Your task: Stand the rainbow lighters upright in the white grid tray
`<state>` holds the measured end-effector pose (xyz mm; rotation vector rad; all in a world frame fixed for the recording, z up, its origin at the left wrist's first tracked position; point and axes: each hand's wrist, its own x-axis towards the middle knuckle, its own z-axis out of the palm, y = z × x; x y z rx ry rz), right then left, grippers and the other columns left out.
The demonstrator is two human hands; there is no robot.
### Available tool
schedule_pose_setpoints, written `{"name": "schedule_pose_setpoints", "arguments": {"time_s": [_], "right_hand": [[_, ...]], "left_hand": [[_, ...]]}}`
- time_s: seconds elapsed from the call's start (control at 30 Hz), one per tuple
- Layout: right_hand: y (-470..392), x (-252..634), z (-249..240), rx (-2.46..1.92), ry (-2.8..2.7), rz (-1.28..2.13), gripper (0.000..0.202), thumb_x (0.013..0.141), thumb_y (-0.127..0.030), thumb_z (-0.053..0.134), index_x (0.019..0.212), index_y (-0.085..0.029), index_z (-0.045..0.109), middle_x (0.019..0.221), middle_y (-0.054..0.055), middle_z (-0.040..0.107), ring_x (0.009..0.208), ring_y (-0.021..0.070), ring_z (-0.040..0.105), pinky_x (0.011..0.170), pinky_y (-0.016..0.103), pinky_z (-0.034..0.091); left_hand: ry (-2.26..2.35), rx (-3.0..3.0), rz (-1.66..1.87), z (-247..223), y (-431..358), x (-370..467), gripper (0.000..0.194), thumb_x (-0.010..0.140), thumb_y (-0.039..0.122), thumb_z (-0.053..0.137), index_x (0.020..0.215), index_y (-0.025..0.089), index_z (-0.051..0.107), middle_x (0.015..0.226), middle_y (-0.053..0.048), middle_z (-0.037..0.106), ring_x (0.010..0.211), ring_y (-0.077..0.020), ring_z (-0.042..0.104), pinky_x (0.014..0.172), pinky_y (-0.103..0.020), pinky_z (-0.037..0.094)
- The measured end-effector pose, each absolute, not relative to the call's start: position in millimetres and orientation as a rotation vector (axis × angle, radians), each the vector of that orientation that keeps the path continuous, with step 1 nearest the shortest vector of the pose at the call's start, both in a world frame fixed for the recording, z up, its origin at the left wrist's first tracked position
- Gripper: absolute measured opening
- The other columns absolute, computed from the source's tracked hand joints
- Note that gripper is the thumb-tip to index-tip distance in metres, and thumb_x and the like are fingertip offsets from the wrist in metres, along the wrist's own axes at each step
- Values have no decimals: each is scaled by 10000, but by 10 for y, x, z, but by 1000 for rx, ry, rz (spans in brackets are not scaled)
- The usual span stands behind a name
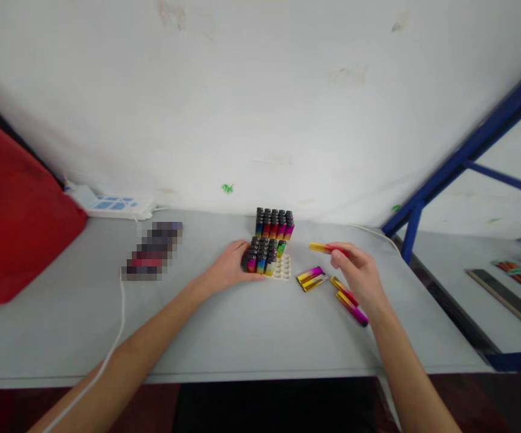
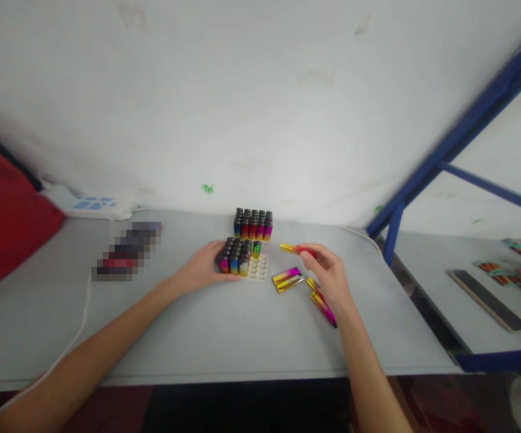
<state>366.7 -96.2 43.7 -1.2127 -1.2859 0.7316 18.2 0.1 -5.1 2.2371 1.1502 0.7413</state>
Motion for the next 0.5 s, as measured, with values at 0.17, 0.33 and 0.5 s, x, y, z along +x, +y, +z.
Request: {"name": "schedule_pose_setpoints", "arguments": {"time_s": [0.17, 0.33, 0.5], "right_hand": [[-676, 3277, 590, -994, -1028, 995, 618, 861, -853, 909, 880, -266, 715, 919, 27, 738, 841, 207, 704, 768, 344, 623], [-603, 2997, 588, -926, -1061, 1267, 679, 812, -871, 937, 1006, -281, 661, 713, -67, 549, 628, 156, 564, 597, 282, 544], [-593, 2853, 389, -1111, -1015, 1389, 748, 807, -936, 854, 792, -258, 538, 614, -126, 311, 489, 63, 200, 450, 198, 176]], "left_hand": [[1146, 2250, 742, -62, 11, 177, 846, 693, 789, 1020, 1290, 231, 802, 1328, -143, 820, 1292, -453, 768, 1194, -565, 627], [1149, 2253, 755, -76, 7, 179, 872, 687, 778, 1030, 1325, 232, 794, 1357, -146, 817, 1308, -452, 764, 1216, -574, 616], [1151, 2251, 759, -66, -12, 179, 860, 702, 777, 1026, 1330, 238, 791, 1347, -134, 817, 1321, -449, 759, 1202, -559, 625]]}}
